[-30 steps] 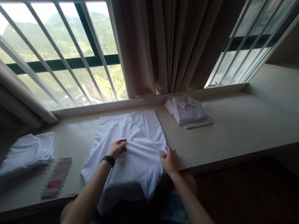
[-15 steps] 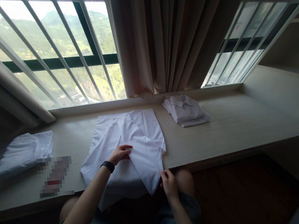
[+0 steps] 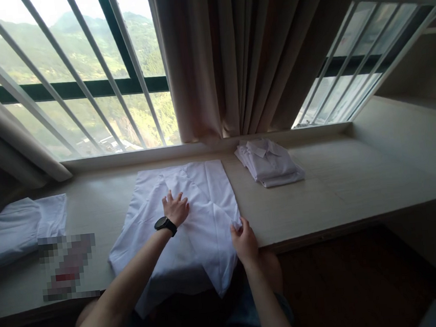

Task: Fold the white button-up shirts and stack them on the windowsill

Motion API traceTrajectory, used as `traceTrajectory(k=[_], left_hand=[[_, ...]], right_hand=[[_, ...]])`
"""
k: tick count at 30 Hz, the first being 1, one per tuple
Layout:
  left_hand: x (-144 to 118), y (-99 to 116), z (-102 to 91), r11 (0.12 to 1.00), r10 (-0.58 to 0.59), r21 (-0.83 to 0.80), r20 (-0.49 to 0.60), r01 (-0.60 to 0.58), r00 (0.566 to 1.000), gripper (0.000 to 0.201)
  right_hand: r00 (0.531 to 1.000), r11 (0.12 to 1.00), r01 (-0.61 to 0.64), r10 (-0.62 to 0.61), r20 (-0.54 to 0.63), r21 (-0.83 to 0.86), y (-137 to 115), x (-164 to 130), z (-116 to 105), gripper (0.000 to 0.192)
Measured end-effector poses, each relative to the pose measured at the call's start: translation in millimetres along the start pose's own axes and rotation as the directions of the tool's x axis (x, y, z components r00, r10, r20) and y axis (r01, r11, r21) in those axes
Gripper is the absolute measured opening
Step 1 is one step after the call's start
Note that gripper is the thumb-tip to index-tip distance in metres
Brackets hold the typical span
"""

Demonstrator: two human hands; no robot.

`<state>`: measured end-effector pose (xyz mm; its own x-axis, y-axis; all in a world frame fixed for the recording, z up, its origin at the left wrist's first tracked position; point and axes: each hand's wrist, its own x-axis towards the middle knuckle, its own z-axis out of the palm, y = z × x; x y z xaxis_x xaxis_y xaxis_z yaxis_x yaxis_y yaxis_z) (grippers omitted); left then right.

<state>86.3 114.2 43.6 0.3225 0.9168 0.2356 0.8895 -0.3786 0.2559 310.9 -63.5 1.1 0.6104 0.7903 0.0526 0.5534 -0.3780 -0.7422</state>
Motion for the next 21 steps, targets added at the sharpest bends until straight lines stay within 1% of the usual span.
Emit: traceTrajectory(k=[1,3,5,7,9,11,13,15,18,21], left_hand=[[6,2,2.9,0.996,0.036,0.087,-0.011,-0.035,0.999,0.031],[21,4,10.5,0.987,0.092,0.135,-0.001,-0.091,0.996,0.038],[35,2,21.0,0.982,0.155,0.106,0.036,-0.158,0.987,0.047],[47,-3,33.6,0.979,0.184,0.064,0.119,-0.192,0.976,0.051],[53,-11,46.5,0.985,0.158,0.036,0.211,-0.169,0.965,0.053],[55,-19,57.5,0.992,0.115,0.03,0.247,-0.126,0.962,0.054],[53,-26,64.5,0.996,0.071,0.039,0.223,-0.081,0.972,0.056],[51,-33,67.2,0.998,0.019,0.054,0.186,-0.03,0.982,0.057],[50,-41,65.8,0.997,-0.046,0.07,0.159,0.036,0.986,0.058],[50,-48,62.5,0.996,-0.062,0.08,0.154,0.05,0.986,0.059]], right_hand=[[0.999,0.999,0.037,-0.037,0.014,-0.021,-1,6,4,0.05],[0.996,0.994,0.084,-0.082,0.027,-0.07,-1,13,11,0.044],[0.995,0.987,0.09,-0.085,0.049,-0.13,2,17,14,0.039],[0.993,0.978,0.094,-0.079,0.083,-0.184,6,19,14,0.037],[0.991,0.974,0.101,-0.081,0.106,-0.204,10,21,13,0.037],[0.991,0.974,0.106,-0.087,0.105,-0.199,12,23,13,0.036],[0.991,0.974,0.114,-0.097,0.095,-0.195,11,26,14,0.034],[0.991,0.974,0.121,-0.108,0.08,-0.189,8,28,16,0.032],[0.992,0.973,0.121,-0.113,0.051,-0.194,2,28,20,0.03],[0.99,0.951,0.137,-0.125,0.059,-0.276,-5,28,22,0.024]])
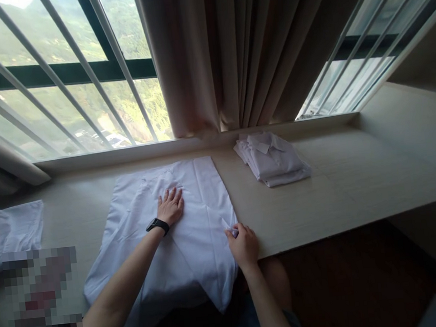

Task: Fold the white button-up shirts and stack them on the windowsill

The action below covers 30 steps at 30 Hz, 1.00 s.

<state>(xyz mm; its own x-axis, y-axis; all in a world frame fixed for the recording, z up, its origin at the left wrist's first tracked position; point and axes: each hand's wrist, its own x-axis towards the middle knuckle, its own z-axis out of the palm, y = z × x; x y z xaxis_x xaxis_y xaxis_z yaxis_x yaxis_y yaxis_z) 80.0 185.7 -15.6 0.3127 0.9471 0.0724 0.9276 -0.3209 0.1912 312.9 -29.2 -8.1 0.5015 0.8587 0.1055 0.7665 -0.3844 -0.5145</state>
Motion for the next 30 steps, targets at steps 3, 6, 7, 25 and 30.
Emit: traceTrajectory(k=[3,6,7,25,30], left_hand=[[-1,-5,-1.4,1.0,0.017,0.007,-0.002,-0.017,1.0,0.058],[-1,-7,-1.2,1.0,0.03,0.006,-0.009,-0.03,1.0,0.057],[0,-7,-1.0,0.999,0.035,0.004,-0.014,-0.035,0.999,0.057],[91,-12,-8.4,0.996,0.095,-0.001,-0.002,-0.095,0.996,0.055],[18,37,-27.6,0.98,0.199,-0.009,-0.092,-0.2,0.976,0.054]], right_hand=[[1.0,0.995,0.023,-0.025,-0.014,-0.095,-4,-1,1,0.021],[0.995,0.992,0.067,-0.073,-0.06,-0.106,-3,-3,5,0.021],[0.993,0.992,0.081,-0.088,-0.077,-0.093,-2,-4,8,0.022],[0.97,0.982,0.044,0.001,-0.242,0.181,-18,51,42,0.043],[0.974,0.929,-0.068,0.141,-0.179,0.364,-21,49,35,0.065]])
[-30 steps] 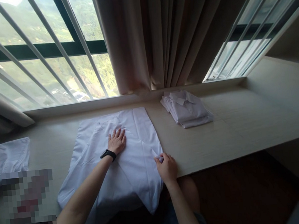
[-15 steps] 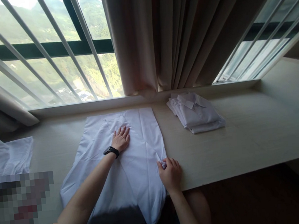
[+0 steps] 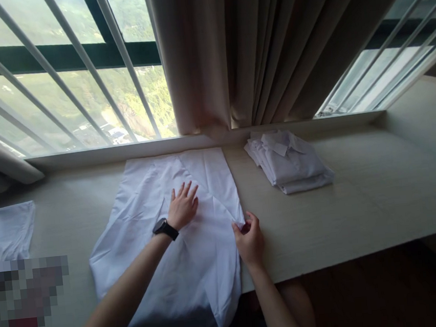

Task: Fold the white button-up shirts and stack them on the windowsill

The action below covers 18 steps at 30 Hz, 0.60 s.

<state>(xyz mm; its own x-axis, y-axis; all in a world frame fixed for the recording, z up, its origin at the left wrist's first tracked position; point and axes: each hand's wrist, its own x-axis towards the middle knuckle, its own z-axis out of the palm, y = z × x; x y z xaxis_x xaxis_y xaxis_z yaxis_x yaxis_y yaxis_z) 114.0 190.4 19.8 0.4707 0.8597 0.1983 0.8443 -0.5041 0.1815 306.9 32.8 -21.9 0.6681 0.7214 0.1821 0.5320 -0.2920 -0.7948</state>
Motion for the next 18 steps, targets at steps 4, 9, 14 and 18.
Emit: traceTrajectory(k=[4,9,14,18], left_hand=[[-68,51,0.2,0.995,0.075,-0.07,0.047,-0.072,0.996,0.052],[-93,65,12.7,0.997,0.013,-0.079,0.063,-0.008,0.998,0.053],[-99,63,13.2,0.998,0.005,-0.064,0.042,-0.002,0.999,0.053],[-98,56,8.5,0.998,-0.032,-0.054,0.017,0.033,0.999,0.05]], right_hand=[[0.989,0.996,0.083,-0.08,0.123,-0.021,-1,4,-7,0.047],[0.973,0.996,0.037,-0.017,0.229,-0.085,-1,16,-10,0.029],[0.977,0.99,-0.14,0.132,0.169,0.034,3,22,-6,0.062],[0.972,0.991,-0.126,0.113,0.206,0.05,1,14,-2,0.067]])
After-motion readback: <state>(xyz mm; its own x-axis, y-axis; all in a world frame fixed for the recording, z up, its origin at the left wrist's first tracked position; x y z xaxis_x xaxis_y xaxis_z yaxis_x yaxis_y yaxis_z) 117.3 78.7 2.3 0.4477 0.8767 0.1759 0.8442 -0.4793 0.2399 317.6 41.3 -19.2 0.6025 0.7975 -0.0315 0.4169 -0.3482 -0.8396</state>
